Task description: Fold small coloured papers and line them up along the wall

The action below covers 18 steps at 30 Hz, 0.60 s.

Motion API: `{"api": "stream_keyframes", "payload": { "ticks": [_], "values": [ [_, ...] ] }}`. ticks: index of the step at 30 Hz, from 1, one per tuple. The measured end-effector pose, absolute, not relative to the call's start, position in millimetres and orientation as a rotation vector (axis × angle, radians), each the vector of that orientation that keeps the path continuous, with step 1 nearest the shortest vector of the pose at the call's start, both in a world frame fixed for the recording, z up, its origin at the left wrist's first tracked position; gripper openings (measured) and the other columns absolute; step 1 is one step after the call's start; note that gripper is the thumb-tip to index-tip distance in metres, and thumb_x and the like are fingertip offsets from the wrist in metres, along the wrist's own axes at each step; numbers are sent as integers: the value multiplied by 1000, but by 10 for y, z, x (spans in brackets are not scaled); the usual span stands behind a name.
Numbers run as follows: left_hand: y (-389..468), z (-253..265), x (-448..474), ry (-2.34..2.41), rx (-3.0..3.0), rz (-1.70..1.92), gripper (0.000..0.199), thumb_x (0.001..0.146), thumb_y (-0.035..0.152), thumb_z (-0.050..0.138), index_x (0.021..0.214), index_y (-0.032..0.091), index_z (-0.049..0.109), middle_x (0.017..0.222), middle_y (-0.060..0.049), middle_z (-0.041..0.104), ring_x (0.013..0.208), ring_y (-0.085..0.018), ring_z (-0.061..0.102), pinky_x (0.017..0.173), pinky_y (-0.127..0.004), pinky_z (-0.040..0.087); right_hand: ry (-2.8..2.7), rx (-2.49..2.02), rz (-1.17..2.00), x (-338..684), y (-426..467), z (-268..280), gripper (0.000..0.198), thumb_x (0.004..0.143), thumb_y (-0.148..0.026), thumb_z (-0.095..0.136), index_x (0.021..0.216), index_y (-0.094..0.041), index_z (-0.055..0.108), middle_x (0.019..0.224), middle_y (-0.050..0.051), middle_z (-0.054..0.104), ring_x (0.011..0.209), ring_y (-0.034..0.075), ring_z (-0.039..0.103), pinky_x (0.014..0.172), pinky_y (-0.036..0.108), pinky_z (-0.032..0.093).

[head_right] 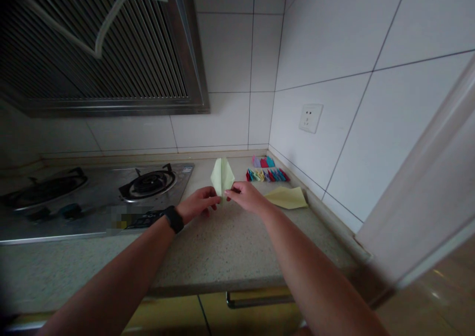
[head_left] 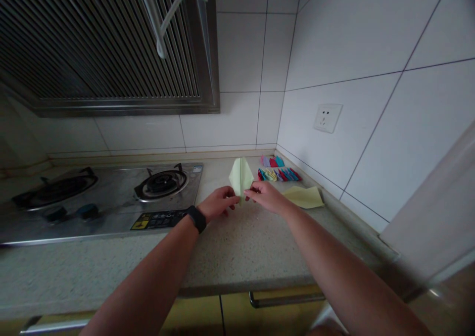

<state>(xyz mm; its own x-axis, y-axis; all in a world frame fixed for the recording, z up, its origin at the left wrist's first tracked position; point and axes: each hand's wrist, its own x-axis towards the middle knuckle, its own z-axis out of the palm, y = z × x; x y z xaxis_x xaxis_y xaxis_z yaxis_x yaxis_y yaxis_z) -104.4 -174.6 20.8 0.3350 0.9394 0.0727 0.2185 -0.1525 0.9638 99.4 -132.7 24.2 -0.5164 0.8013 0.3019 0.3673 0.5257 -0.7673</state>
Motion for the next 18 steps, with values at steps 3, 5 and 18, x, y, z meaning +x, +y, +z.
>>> {"api": "stream_keyframes", "payload": {
  "ticks": [3, 5, 18],
  "values": [
    [-1719, 172, -1037, 1062, 1666, 871, 37, 75, 43, 64, 95, 14, 55, 86, -6, 59, 68, -14, 60, 43, -20, 45, -2115, -937, 866, 986, -1329, 243, 30, 81, -43, 57, 74, -14, 63, 62, 1, 59, 55, 11, 50, 52, 22, 36],
    [-1709, 156, -1041, 1036, 1688, 865, 39, 75, 43, 64, 99, 13, 56, 88, -8, 61, 69, -15, 61, 45, -21, 47, -2117, -924, 888, 978, -1332, 240, 28, 79, -41, 60, 74, -14, 63, 62, 1, 59, 56, 11, 51, 52, 22, 37],
    [-1697, 113, -1047, 1002, 1770, 968, 34, 76, 35, 65, 100, 11, 63, 89, -12, 66, 70, -17, 65, 56, -26, 53, -2179, -881, 901, 926, -1359, 190, 27, 74, -33, 66, 90, -12, 69, 78, 6, 69, 68, 16, 61, 60, 25, 45]
  ]
}}
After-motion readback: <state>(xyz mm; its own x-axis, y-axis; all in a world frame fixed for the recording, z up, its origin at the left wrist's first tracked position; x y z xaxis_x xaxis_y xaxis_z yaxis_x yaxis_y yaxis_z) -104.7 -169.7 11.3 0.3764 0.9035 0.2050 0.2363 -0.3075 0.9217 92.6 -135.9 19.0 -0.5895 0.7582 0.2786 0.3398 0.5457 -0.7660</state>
